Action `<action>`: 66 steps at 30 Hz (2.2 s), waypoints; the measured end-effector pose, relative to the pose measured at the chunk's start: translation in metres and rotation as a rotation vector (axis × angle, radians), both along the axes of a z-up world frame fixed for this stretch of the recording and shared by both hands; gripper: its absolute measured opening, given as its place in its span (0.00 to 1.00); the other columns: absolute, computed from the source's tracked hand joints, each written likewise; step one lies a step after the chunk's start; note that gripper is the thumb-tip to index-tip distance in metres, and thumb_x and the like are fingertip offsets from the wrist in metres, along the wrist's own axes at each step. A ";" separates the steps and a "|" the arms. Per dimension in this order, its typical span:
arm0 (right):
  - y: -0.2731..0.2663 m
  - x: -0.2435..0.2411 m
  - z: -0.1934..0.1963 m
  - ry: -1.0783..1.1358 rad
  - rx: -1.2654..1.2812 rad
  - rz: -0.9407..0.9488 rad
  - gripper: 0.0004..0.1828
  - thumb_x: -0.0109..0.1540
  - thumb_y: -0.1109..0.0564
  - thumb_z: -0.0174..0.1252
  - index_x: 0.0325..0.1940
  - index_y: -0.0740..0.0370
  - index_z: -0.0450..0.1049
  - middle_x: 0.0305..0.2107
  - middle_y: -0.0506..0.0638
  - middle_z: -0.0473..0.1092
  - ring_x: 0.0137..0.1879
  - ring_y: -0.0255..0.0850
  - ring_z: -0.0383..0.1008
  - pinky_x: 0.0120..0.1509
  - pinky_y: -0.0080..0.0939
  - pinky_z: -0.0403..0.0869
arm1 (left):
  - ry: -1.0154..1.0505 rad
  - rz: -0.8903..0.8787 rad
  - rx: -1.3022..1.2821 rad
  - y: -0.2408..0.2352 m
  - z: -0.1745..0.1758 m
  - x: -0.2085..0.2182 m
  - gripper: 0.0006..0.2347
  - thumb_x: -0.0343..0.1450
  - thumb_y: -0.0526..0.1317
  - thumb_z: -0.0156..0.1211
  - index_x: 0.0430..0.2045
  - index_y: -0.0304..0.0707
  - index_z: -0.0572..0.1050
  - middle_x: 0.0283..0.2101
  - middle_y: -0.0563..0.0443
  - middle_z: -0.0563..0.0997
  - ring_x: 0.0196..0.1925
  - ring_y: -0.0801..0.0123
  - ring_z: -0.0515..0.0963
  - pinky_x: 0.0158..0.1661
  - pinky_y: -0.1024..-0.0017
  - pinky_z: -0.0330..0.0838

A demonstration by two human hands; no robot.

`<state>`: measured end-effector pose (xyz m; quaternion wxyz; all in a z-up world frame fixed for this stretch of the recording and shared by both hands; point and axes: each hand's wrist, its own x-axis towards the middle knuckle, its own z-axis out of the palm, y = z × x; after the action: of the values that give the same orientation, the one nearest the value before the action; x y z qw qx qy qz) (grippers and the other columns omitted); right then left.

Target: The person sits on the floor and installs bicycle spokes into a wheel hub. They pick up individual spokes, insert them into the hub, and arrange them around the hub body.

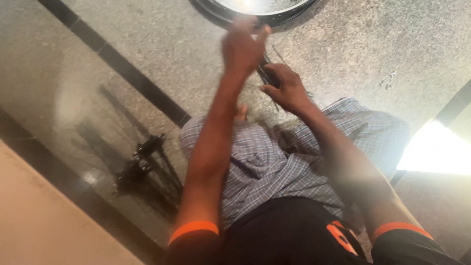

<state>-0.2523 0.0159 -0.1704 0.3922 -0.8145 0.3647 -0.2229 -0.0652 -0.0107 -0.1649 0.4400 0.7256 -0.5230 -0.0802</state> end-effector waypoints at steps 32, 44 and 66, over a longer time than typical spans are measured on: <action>-0.091 -0.024 -0.100 0.080 -0.336 -0.096 0.10 0.64 0.66 0.58 0.50 0.65 0.74 0.51 0.60 0.74 0.51 0.54 0.73 0.54 0.56 0.72 | -0.143 -0.111 0.728 -0.059 -0.106 -0.001 0.30 0.67 0.34 0.64 0.66 0.37 0.60 0.73 0.32 0.53 0.75 0.41 0.51 0.69 0.40 0.42; -0.133 -0.058 -0.123 0.025 -0.324 0.087 0.14 0.57 0.65 0.61 0.47 0.60 0.78 0.47 0.53 0.78 0.49 0.52 0.76 0.54 0.52 0.73 | -0.184 -0.047 0.452 -0.048 -0.168 0.012 0.26 0.65 0.33 0.63 0.61 0.30 0.67 0.67 0.32 0.66 0.69 0.41 0.64 0.67 0.45 0.57; -0.138 -0.115 -0.132 0.282 -0.302 -0.228 0.08 0.61 0.68 0.60 0.41 0.59 0.79 0.35 0.56 0.73 0.43 0.51 0.76 0.48 0.51 0.77 | -0.067 -0.166 0.694 -0.061 -0.094 0.002 0.30 0.68 0.37 0.68 0.65 0.36 0.63 0.72 0.35 0.58 0.76 0.47 0.54 0.72 0.49 0.44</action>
<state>-0.3678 -0.1223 -0.3025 0.1832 -0.8406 0.4681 -0.2017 -0.0630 -0.0716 -0.2584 0.1421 0.7891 -0.5360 -0.2644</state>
